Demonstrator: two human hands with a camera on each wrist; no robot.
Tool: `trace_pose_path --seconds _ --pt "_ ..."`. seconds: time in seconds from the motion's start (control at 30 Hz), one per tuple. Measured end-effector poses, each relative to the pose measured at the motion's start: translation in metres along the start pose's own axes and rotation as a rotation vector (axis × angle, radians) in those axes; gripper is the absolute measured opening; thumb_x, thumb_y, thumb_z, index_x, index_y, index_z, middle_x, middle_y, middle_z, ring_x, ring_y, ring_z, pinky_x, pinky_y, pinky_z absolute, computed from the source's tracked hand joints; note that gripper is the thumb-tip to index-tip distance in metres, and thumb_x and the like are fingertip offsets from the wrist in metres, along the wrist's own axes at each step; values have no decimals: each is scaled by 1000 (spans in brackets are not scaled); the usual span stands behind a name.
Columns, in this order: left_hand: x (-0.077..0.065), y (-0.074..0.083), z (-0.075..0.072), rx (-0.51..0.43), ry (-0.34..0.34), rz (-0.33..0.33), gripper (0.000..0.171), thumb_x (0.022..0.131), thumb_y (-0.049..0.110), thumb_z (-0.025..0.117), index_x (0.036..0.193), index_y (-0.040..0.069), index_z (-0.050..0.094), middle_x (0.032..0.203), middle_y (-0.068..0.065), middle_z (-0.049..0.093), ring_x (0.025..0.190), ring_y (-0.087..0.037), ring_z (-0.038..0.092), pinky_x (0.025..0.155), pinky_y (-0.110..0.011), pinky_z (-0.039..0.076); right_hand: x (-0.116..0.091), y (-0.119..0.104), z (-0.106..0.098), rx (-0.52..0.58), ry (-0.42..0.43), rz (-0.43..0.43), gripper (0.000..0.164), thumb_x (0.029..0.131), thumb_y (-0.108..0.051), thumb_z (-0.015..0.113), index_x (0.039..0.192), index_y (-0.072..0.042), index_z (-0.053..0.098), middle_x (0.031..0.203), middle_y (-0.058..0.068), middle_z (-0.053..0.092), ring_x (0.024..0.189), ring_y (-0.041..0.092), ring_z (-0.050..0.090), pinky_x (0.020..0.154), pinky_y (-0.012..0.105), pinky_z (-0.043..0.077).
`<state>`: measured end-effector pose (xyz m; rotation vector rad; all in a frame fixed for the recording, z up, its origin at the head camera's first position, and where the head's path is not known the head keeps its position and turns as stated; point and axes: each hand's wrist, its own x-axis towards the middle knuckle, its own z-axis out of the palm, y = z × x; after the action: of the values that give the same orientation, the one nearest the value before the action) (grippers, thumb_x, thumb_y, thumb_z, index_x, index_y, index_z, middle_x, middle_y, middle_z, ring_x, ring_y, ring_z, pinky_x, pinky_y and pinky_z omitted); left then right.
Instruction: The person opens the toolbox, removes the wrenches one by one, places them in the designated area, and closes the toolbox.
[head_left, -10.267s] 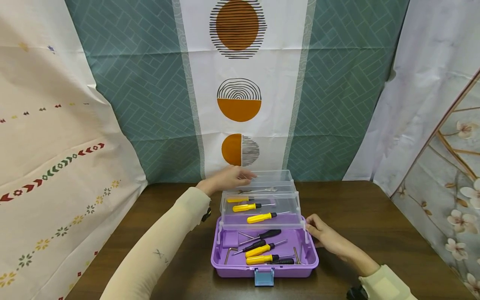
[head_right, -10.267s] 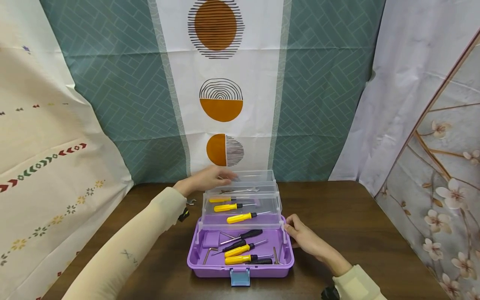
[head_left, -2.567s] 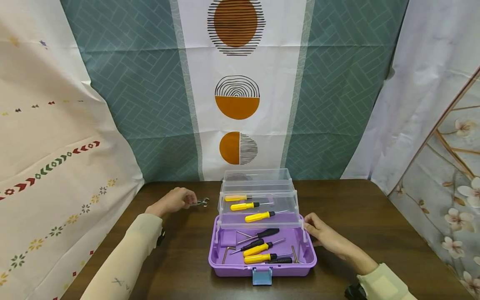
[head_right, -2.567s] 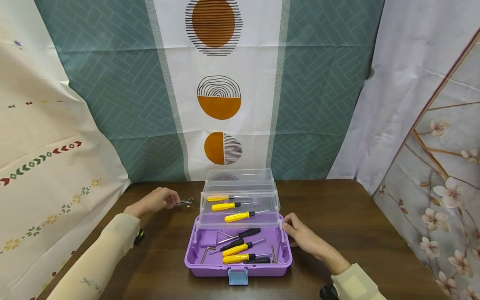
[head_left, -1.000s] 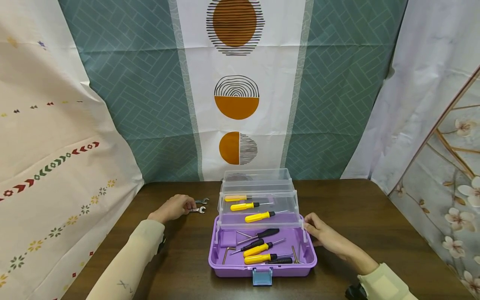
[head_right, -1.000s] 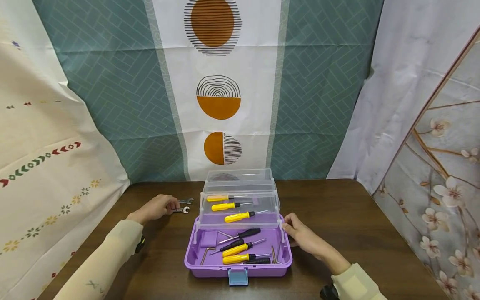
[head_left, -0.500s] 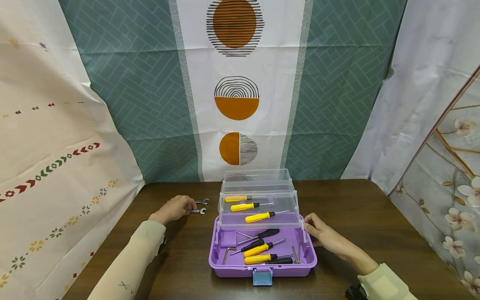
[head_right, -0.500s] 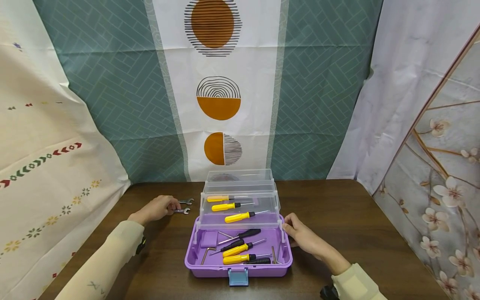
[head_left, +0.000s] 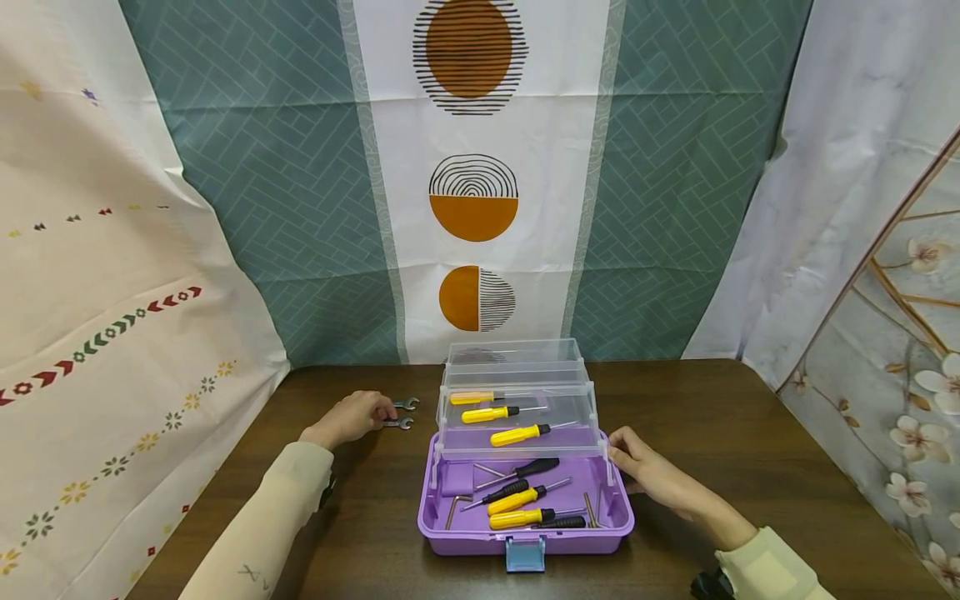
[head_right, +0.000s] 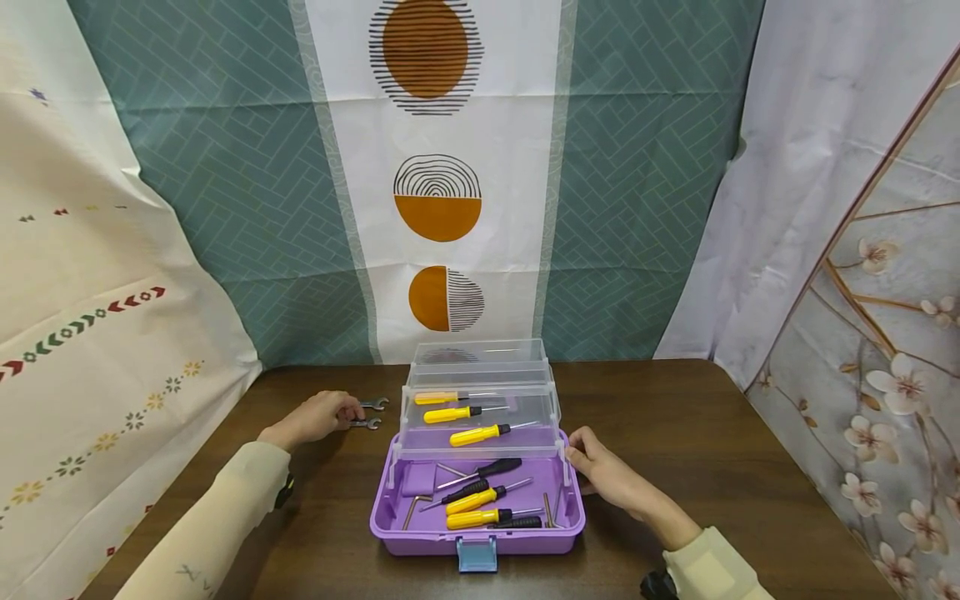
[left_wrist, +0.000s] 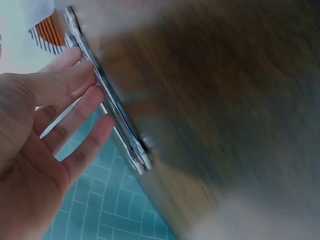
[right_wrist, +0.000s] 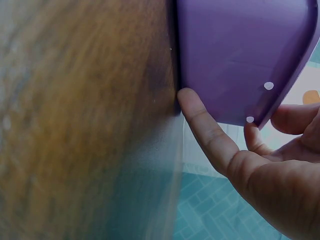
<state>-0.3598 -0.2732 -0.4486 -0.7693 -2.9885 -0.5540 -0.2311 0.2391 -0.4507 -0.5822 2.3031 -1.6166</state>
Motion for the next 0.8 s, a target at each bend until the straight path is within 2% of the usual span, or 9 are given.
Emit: trace_pose_path --seconds 0.23,0.4,0.63,0.8 --pt "5 13 2 -57 49 -14 15 97 2 70 106 10 79 97 -1 71 90 -18 64 82 -44 55 0 1 0 6 0 -3 24 114 -18 37 122 4 35 127 30 40 120 43 53 90 58 57" --pt "10 21 6 -133 111 -2 17 100 3 66 113 6 77 104 -5 74 98 -24 69 89 -49 56 1 1 0 -1 4 -2 23 114 -19 37 121 3 36 125 28 41 119 40 53 91 58 57" --pt "18 31 14 -262 170 16 22 103 4 62 122 1 73 119 -15 73 104 -29 69 91 -50 57 1 2 0 -1 2 -2 24 114 -19 38 121 4 36 126 28 42 120 42 53 91 59 57" --pt "23 42 21 -398 216 -55 25 104 5 61 127 1 71 120 -21 72 100 -28 70 87 -44 59 1 1 0 -7 8 8 24 114 -19 38 121 3 36 124 25 43 118 39 54 91 58 57"
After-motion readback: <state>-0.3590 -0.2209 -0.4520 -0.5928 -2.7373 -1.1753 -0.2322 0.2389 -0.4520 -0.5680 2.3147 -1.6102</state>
